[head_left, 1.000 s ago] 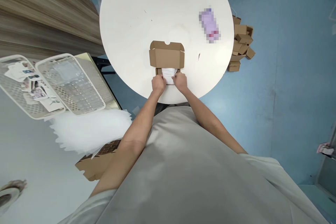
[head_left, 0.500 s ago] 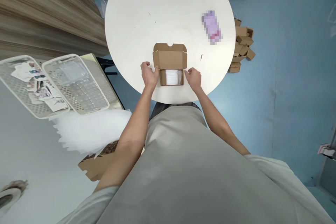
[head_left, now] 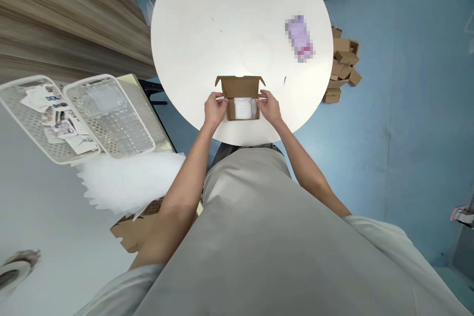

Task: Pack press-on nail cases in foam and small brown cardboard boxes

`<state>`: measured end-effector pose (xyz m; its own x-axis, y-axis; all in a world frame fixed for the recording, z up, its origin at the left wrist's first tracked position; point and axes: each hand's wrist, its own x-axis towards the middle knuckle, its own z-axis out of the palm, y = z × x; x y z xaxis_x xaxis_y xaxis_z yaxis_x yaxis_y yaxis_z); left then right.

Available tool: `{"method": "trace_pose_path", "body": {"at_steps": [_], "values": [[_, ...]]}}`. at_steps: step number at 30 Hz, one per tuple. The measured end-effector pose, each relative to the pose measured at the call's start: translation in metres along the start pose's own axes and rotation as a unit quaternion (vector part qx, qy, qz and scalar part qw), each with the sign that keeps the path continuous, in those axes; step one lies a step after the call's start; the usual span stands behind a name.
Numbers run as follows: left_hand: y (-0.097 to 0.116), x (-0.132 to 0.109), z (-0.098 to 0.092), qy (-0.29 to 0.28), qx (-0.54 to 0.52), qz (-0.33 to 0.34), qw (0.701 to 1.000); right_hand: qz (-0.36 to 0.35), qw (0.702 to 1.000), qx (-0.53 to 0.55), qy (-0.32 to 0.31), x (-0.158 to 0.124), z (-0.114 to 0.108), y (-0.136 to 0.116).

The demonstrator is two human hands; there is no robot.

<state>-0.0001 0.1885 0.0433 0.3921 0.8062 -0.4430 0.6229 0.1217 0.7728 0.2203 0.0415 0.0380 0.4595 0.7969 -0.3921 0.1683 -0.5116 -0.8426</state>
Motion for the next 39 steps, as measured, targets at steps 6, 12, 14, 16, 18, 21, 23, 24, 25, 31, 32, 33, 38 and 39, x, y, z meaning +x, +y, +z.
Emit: {"method": "trace_pose_path", "body": {"at_steps": [6,12,14,16,18,21,23,24,25,31,32,33,38,39], "values": [[-0.019,-0.002,0.002,-0.021,-0.017,0.048,0.998,-0.050,0.997,-0.027,-0.055,0.000,-0.008,0.009],[-0.032,-0.026,0.002,-0.051,0.005,0.074,0.996,-0.063,0.992,-0.060,-0.090,-0.016,-0.026,0.013],[-0.035,-0.041,0.003,-0.053,0.025,0.073,0.996,-0.061,0.990,-0.081,-0.097,-0.027,-0.029,0.017],[-0.036,-0.056,0.004,-0.056,0.050,0.067,0.995,-0.051,0.988,-0.099,-0.111,-0.039,-0.030,0.021],[-0.037,-0.071,0.004,-0.063,0.072,0.063,0.993,-0.046,0.984,-0.114,-0.127,-0.051,-0.032,0.024],[-0.038,-0.091,0.001,-0.068,0.097,0.077,0.990,-0.061,0.977,-0.142,-0.144,-0.068,-0.035,0.025],[-0.038,-0.104,-0.002,-0.066,0.123,0.092,0.986,-0.073,0.972,-0.165,-0.153,-0.077,-0.036,0.024],[-0.038,-0.109,-0.002,-0.067,0.140,0.096,0.983,-0.074,0.968,-0.180,-0.159,-0.081,-0.036,0.023],[-0.038,-0.113,-0.003,-0.069,0.159,0.095,0.980,-0.074,0.963,-0.200,-0.166,-0.083,-0.036,0.022],[-0.035,-0.124,0.004,-0.147,0.245,0.031,0.958,-0.077,0.914,-0.333,-0.220,-0.088,-0.035,0.016],[-0.036,-0.125,0.007,-0.162,0.246,0.019,0.956,-0.073,0.910,-0.341,-0.225,-0.090,-0.035,0.016],[-0.036,-0.125,0.009,-0.172,0.241,0.007,0.955,-0.064,0.908,-0.345,-0.229,-0.092,-0.035,0.016],[-0.048,-0.125,0.018,-0.154,0.153,-0.044,0.975,0.048,0.941,-0.262,-0.208,-0.110,-0.035,0.023],[-0.051,-0.124,0.019,-0.141,0.128,-0.049,0.980,0.067,0.953,-0.223,-0.195,-0.113,-0.034,0.025]]}}
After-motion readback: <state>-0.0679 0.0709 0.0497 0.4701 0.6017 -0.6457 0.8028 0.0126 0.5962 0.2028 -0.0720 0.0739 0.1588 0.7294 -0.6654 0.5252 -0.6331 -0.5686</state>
